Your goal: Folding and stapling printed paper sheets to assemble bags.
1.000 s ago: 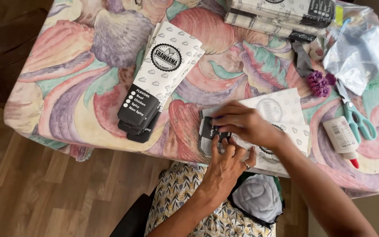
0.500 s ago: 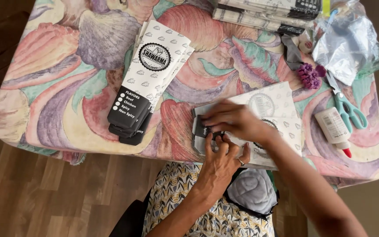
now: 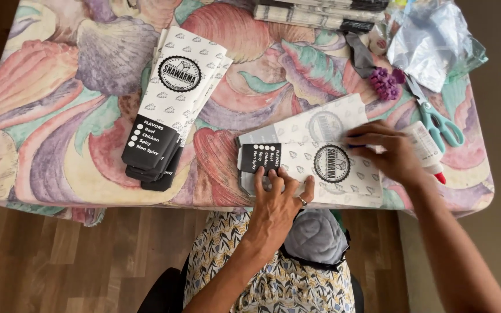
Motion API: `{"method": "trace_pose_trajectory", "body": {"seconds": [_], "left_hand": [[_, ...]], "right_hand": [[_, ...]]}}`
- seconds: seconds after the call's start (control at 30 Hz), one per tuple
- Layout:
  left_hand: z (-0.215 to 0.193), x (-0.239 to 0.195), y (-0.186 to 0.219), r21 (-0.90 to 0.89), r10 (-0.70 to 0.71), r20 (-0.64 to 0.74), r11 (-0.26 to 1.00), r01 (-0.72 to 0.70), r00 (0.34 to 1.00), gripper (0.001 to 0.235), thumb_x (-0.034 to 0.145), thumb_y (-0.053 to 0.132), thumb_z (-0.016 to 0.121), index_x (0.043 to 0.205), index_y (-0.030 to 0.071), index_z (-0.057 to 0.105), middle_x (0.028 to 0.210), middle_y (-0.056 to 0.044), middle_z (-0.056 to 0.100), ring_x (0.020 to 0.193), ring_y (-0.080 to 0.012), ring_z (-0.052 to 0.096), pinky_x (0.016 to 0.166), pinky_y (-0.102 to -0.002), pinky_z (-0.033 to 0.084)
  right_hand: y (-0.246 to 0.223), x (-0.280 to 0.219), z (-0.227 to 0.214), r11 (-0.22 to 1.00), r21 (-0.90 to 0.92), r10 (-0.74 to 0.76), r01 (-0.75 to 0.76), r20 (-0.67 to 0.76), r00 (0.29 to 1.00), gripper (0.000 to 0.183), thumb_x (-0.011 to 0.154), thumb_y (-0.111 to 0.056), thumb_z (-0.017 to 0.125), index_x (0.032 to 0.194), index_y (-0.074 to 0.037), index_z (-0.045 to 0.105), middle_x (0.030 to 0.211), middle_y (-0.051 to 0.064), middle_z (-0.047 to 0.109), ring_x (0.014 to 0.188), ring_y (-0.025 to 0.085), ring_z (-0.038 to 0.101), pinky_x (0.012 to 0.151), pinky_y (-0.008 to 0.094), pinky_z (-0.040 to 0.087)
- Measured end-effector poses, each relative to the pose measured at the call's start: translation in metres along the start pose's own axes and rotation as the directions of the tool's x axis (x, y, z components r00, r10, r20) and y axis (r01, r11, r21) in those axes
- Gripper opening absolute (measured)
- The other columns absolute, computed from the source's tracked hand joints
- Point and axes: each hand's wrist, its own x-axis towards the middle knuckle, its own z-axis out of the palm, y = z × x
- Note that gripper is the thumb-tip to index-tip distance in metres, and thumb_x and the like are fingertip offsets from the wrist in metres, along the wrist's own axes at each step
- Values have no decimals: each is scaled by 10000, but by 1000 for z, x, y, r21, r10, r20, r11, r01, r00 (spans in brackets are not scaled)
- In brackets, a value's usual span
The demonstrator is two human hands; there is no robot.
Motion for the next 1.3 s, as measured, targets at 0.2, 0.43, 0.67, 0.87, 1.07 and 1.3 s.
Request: {"method": "trace_pose_trajectory", "body": {"seconds": [0.2, 0.43, 0.67, 0.87, 1.07, 1.3], "left_hand": [[5, -5, 1, -30, 16, 10, 999, -16, 1000, 420, 857, 132, 624, 1274, 162, 590, 1145, -318, 571, 1072, -471, 582, 1033, -736, 398], [-1, -3, 3, 67, 8, 303, 997, -30, 953, 744, 874, 112, 598, 1537, 218, 280, 1321, -284, 500, 1198, -434, 519, 1132, -673, 293], [3, -2, 0, 34, 14, 341, 999, -27, 940, 853, 789, 94, 666, 1541, 278, 307, 1203, -171, 486, 1099, -348, 497, 1134, -672, 264], [2, -2, 0, -12, 10, 362, 1000, -6, 932, 303, 852, 216, 701, 1135, 323, 693, 1283, -70, 478, 1187, -320, 426, 1112, -683, 277], [4, -7, -2, 57, 27, 293, 997, -45, 956, 798, 838, 57, 618, 1550, 302, 354, 1286, -258, 499, 1155, -396, 478, 1108, -669, 275], [8, -2, -4, 105, 29, 287, 993, -62, 957, 794, 870, 108, 624, 1567, 297, 294, 1313, -280, 487, 1177, -425, 488, 1108, -654, 268]], "right_hand": [[-72, -4, 57, 996, 20, -88, 90, -85, 992, 178, 894, -137, 770, 1051, -62, 807, 1081, 131, 761, 950, 314, 707, 852, 409, 574], [-53, -98, -1, 986, -103, 115, -132, -155, 981, 258, 895, -77, 730, 1149, -34, 741, 1219, 141, 729, 1107, 287, 680, 991, 374, 577], [-57, 42, 65, 976, 106, -200, 192, 76, 977, 259, 944, -138, 690, 1168, -15, 724, 1186, 134, 734, 1110, 308, 665, 1013, 426, 528], [-88, 121, 140, 869, 312, -434, 384, 110, 894, 233, 969, -207, 677, 1073, -6, 733, 1154, 149, 702, 1027, 317, 630, 894, 443, 538], [-31, 56, 72, 948, 143, -291, 283, 39, 956, 265, 946, -142, 711, 1131, 49, 703, 1162, 204, 665, 1105, 377, 623, 975, 487, 537], [23, -49, -4, 992, -121, 17, -40, -184, 983, 233, 912, -93, 733, 1132, -16, 751, 1193, 150, 721, 1110, 322, 674, 1015, 452, 531]]}}
